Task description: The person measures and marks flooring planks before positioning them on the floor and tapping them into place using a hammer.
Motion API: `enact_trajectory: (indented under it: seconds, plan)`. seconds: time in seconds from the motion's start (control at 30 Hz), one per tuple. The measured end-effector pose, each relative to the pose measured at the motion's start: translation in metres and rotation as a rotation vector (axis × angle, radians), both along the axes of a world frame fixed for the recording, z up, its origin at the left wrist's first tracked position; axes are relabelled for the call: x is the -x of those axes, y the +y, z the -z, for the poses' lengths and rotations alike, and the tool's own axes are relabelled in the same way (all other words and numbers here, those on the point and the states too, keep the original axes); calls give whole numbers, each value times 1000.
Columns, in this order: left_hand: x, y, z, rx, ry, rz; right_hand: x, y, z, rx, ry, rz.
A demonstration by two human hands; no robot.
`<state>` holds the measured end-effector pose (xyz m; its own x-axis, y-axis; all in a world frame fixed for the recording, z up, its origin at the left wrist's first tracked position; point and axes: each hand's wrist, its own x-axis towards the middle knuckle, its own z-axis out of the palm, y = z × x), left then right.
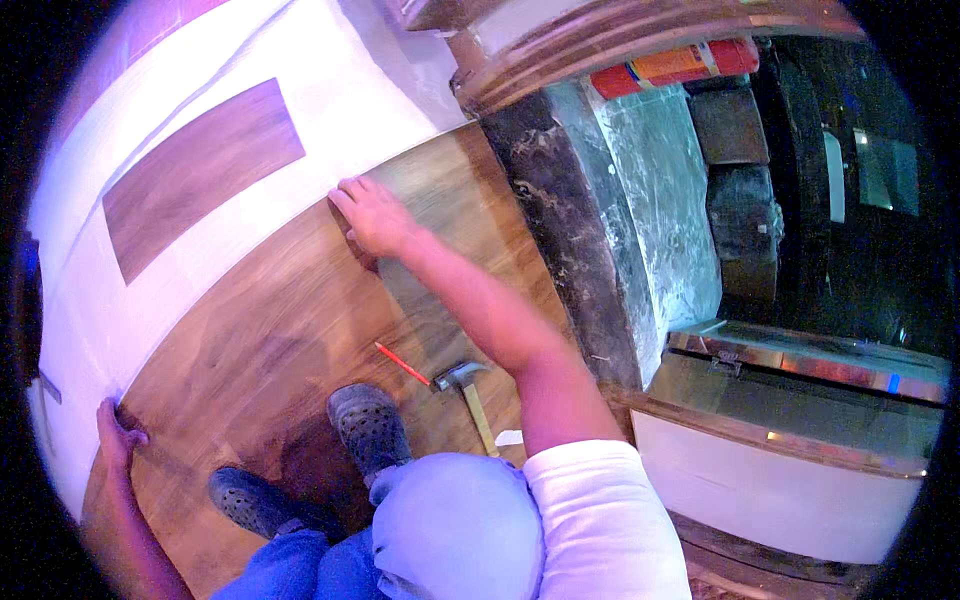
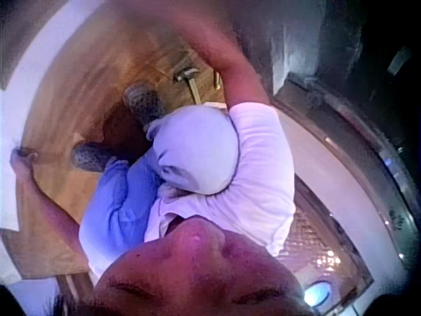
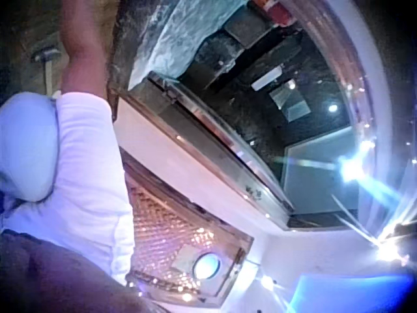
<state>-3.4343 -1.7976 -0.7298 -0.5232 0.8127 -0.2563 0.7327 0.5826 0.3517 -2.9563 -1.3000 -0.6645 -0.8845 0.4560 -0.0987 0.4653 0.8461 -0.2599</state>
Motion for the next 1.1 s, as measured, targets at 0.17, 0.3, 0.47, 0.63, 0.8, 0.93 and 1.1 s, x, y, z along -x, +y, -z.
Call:
enact_trajectory:
  seconds: [0.17, 0.3, 0.47, 0.63, 0.8, 0.93, 1.1]
  plan:
    - [17, -5, -8, 307, -152, -161, -103, -122, 2, 218, 190, 492]
    - [2, 20, -6, 295, -2, 27, -199, -196, -56, 490, -228, 912]
    - [-27, 45, -39, 218, 75, 59, -295, -221, -38, 418, -236, 1018]
    - [-33, 47, -64, 261, 14, -28, -327, -218, 9, 407, -261, 1084]
    - [-58, 45, -48, 77, 59, -15, -358, -201, 17, 342, -344, 1160]
    - [-53, 33, -40, -39, 44, -41, -341, -177, 14, 289, -367, 1137]
    - [-56, 15, -42, -21, 74, -58, -98, -113, -48, 182, -152, 428]
